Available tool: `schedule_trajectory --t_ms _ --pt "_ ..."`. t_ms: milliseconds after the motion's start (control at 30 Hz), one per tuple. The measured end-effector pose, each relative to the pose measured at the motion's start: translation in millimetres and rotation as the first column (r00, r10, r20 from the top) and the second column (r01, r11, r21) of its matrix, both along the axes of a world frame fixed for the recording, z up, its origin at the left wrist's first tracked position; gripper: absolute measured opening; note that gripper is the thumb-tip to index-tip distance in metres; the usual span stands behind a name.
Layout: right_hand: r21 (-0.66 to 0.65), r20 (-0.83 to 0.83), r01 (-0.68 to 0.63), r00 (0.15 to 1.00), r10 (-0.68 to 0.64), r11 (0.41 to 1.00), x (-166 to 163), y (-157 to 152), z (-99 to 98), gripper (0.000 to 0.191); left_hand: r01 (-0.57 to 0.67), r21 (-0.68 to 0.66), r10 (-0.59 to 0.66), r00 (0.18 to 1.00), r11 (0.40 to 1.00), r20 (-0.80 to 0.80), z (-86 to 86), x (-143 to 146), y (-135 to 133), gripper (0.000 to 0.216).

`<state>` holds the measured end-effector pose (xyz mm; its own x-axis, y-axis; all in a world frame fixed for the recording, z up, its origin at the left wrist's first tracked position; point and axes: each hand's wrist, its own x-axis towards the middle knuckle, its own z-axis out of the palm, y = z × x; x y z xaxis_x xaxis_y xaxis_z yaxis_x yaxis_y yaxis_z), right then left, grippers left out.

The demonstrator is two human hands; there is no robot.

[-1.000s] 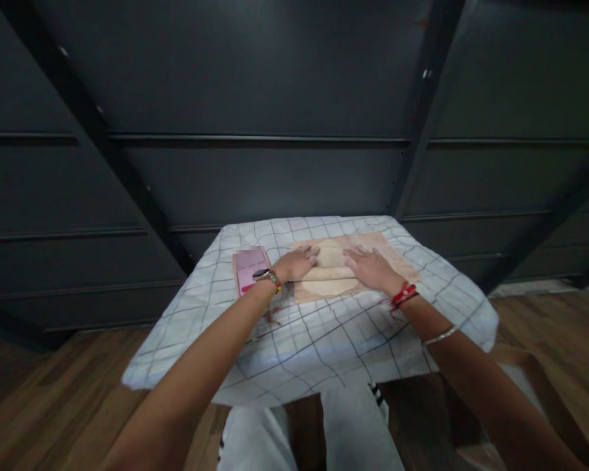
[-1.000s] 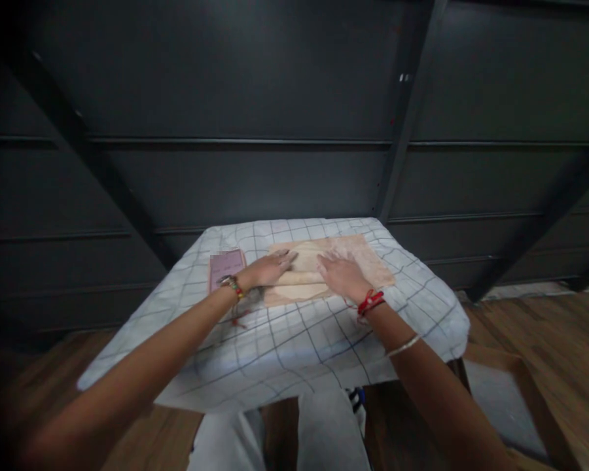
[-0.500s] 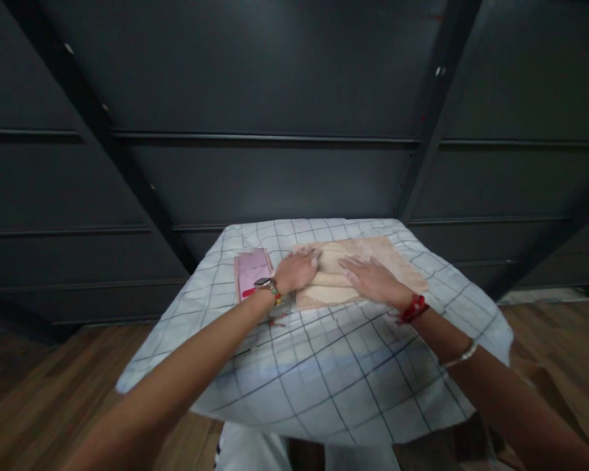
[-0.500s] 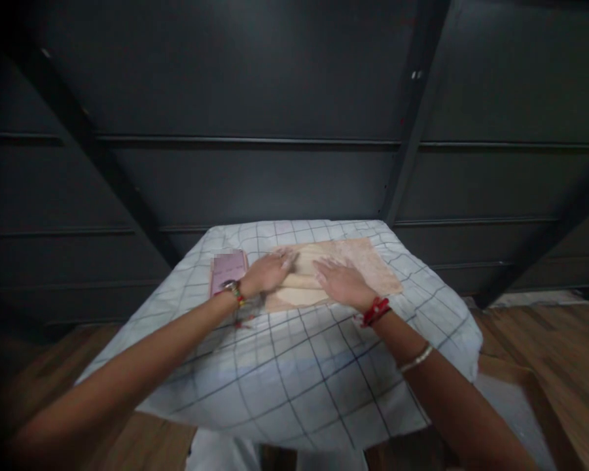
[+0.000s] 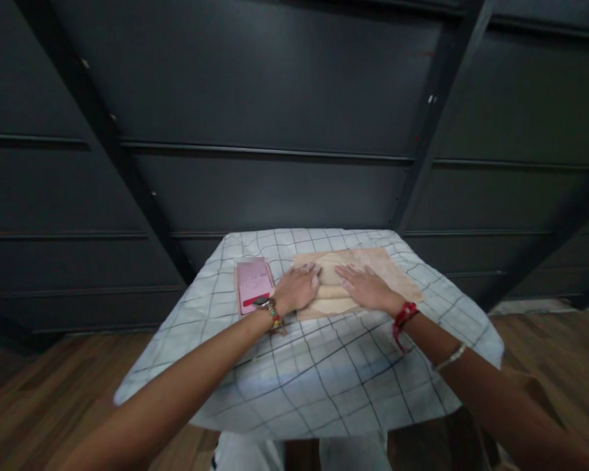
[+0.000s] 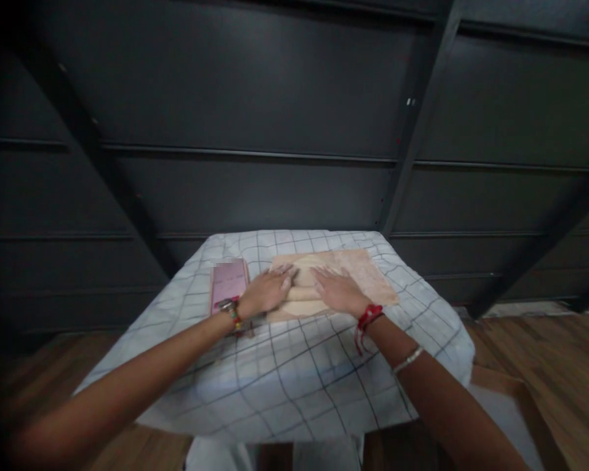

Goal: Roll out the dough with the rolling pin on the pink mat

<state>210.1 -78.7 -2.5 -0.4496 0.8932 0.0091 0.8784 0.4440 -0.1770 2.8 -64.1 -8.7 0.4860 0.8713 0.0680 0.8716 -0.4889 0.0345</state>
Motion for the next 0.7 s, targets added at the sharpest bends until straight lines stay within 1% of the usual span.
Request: schedule_trajectory --t_ms 67,100,133,233,267,367,400,500,533,600,633,700 --pt "-0.023 -0.009 0.072 0.997 -0.072 0.997 -2.2 2.8 0.9 0.055 -0.068 -0.037 0.068 0.998 0.997 -0.005 2.8 1.3 2.6 0.049" --pt "-0.029 -0.012 0.086 0.996 -0.086 0.996 -3.1 3.4 0.9 0.055 -0.091 -0.06 0.09 0.996 0.994 -0.013 3.9 1.8 4.3 0.049" --pt "-0.028 -0.012 0.075 0.997 -0.075 0.997 -3.6 3.1 0.5 0.055 -0.077 -0.072 0.076 0.997 0.994 -0.019 4.5 2.0 5.4 0.05" --pt "-0.015 0.001 0.004 1.0 -0.004 1.0 -3.4 -1.4 -2.2 0.056 0.028 -0.061 -0.028 1.0 0.998 -0.004 4.4 1.2 4.7 0.05" --pt "-0.013 0.002 0.008 1.0 -0.008 1.0 -3.1 -2.7 -3.0 0.056 0.024 -0.052 -0.024 1.0 0.998 -0.001 4.4 1.0 3.7 0.05" --pt "-0.004 -0.012 0.068 0.998 -0.068 0.998 -2.7 -3.8 -4.2 0.057 -0.074 -0.077 0.073 0.997 0.994 -0.016 4.6 0.9 0.7 0.05" --pt "0.002 -0.012 0.063 0.998 -0.063 0.998 -2.8 -3.6 -4.4 0.057 -0.064 -0.082 0.062 0.998 0.995 -0.023 4.6 0.8 -0.5 0.05" --pt "0.007 0.015 -0.006 1.0 0.006 1.0 -3.7 -2.6 -4.4 0.057 0.045 -0.049 -0.045 0.999 0.998 0.008 4.1 -0.1 -4.2 0.052" --pt "0.0 0.013 0.01 1.0 -0.01 1.0 -4.1 -2.1 -4.1 0.057 0.008 -0.057 -0.008 1.0 0.998 0.008 4.1 -0.5 -5.1 0.053" --pt "-0.016 0.001 0.067 0.998 -0.067 0.998 -4.7 -0.7 -2.9 0.057 -0.069 -0.126 0.067 0.998 0.99 -0.02 4.6 -0.8 -5.8 0.054" --pt "-0.027 0.0 0.077 0.997 -0.077 0.997 -4.9 0.0 -2.2 0.058 -0.056 -0.124 0.055 0.998 0.991 -0.012 5.1 -0.8 -5.7 0.054" --pt "-0.062 0.007 0.004 1.0 -0.004 0.998 -5.1 1.7 -0.5 0.059 0.017 -0.13 -0.017 1.0 0.991 0.003 6.4 -0.4 -5.1 0.054"
